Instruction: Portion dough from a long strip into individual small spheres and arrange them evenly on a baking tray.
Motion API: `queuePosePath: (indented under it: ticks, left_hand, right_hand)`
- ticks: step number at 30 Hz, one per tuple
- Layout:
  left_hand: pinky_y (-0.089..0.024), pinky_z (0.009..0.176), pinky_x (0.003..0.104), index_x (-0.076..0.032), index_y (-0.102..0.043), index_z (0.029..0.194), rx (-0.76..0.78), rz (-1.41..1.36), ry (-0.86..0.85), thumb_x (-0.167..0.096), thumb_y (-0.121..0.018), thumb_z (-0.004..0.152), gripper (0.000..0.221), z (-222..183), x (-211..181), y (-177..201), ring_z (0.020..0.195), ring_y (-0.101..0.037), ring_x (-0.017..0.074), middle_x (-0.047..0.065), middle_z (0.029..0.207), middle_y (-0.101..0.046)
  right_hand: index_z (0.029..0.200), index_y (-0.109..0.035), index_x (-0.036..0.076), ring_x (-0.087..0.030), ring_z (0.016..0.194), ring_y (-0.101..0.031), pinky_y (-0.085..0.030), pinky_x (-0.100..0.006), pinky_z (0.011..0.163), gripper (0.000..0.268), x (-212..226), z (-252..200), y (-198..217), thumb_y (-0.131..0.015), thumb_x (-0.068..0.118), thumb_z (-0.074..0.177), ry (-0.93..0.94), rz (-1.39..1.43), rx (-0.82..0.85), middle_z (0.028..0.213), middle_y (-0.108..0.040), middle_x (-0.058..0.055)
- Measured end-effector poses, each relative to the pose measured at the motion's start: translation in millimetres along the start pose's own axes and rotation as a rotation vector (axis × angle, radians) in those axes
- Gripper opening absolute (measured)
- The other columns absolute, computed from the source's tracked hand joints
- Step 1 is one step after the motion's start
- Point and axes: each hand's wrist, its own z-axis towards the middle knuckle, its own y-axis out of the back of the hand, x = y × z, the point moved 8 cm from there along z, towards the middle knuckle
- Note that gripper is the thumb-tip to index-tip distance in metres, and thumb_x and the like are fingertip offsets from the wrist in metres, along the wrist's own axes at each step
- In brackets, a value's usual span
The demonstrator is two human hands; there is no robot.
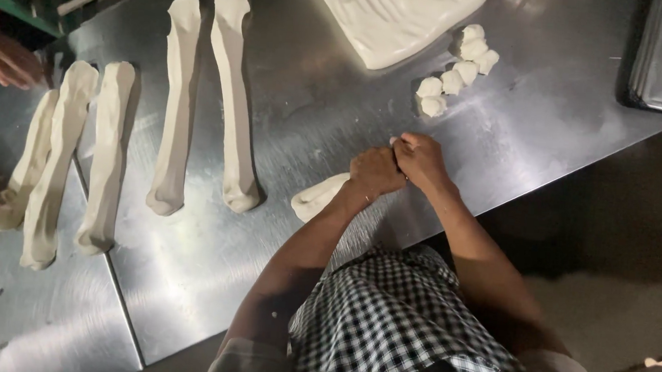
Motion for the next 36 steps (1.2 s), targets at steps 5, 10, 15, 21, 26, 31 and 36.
queuePosePath:
  ticks: [5,10,15,21,26,31,36]
  left_hand:
    - [-0.056,0.092,0.050,-0.004,-0.073,0.113,-0.021,0.095,0.076,-0.035,-0.061,0.088,0.042,16,7,6,0.107,-0.073,0.0359,0.019,0.112,-0.074]
    - [-0.059,0.083,0.044,-0.011,-0.077,0.102,-0.071,0.049,0.410,-0.040,-0.068,0.087,0.034,31,93,29,0.101,-0.075,0.0309,0.012,0.104,-0.076]
    - [-0.055,0.086,0.049,-0.002,-0.064,0.114,-0.326,-0.089,0.222,-0.031,-0.072,0.080,0.045,8,84,22,0.105,-0.065,0.0395,0.017,0.111,-0.065]
    - [-0.053,0.093,0.052,0.012,-0.042,0.137,-0.611,-0.183,-0.397,-0.013,-0.081,0.061,0.089,-25,48,25,0.118,-0.051,0.0505,0.028,0.133,-0.048]
    - [-0.058,0.084,0.045,0.004,-0.064,0.112,-0.402,-0.397,-0.196,-0.014,-0.077,0.068,0.049,-17,79,-2,0.100,-0.068,0.0391,0.026,0.110,-0.066]
    - [-0.058,0.073,0.049,-0.002,-0.074,0.084,-0.381,-0.066,-0.038,-0.019,-0.077,0.073,0.021,4,72,-9,0.081,-0.073,0.0409,0.022,0.084,-0.073]
    - [-0.059,0.075,0.050,-0.004,-0.076,0.092,-0.313,0.020,-0.052,-0.028,-0.071,0.082,0.026,-6,30,19,0.087,-0.073,0.0394,0.020,0.091,-0.075]
  right_hand:
    - [0.086,-0.067,-0.001,-0.018,0.057,-0.048,-0.044,-0.039,0.054,0.034,27,8,7,-0.068,0.031,0.096,-0.107,-0.019,0.166,0.065,-0.058,-0.012]
    - [0.091,-0.082,0.008,-0.018,0.085,-0.071,-0.055,-0.033,0.081,0.027,89,-77,-44,-0.082,0.032,0.078,0.271,0.062,0.985,0.087,-0.077,-0.003]
    - [0.113,-0.056,0.002,-0.021,0.097,-0.061,-0.051,-0.031,0.083,0.046,54,-13,-40,-0.073,0.029,0.080,0.392,0.054,0.631,0.105,-0.060,-0.008]
    - [0.117,-0.062,-0.003,-0.030,0.099,-0.072,-0.056,-0.039,0.085,0.040,-4,7,-63,-0.068,0.033,0.100,0.294,-0.060,0.285,0.108,-0.072,-0.020]
    - [0.106,-0.063,0.002,-0.030,0.089,-0.073,-0.056,-0.043,0.076,0.024,38,-16,-45,-0.069,0.014,0.087,0.283,0.072,0.326,0.096,-0.072,-0.019]
    - [0.110,-0.059,0.002,-0.039,0.083,-0.068,-0.053,-0.048,0.074,0.020,77,-23,-20,-0.062,0.017,0.097,0.457,-0.130,0.135,0.089,-0.069,-0.021]
    - [0.094,-0.062,0.002,-0.037,0.077,-0.064,-0.050,-0.046,0.069,0.028,86,-10,-7,-0.066,0.027,0.104,0.443,-0.183,-0.044,0.084,-0.067,-0.019]
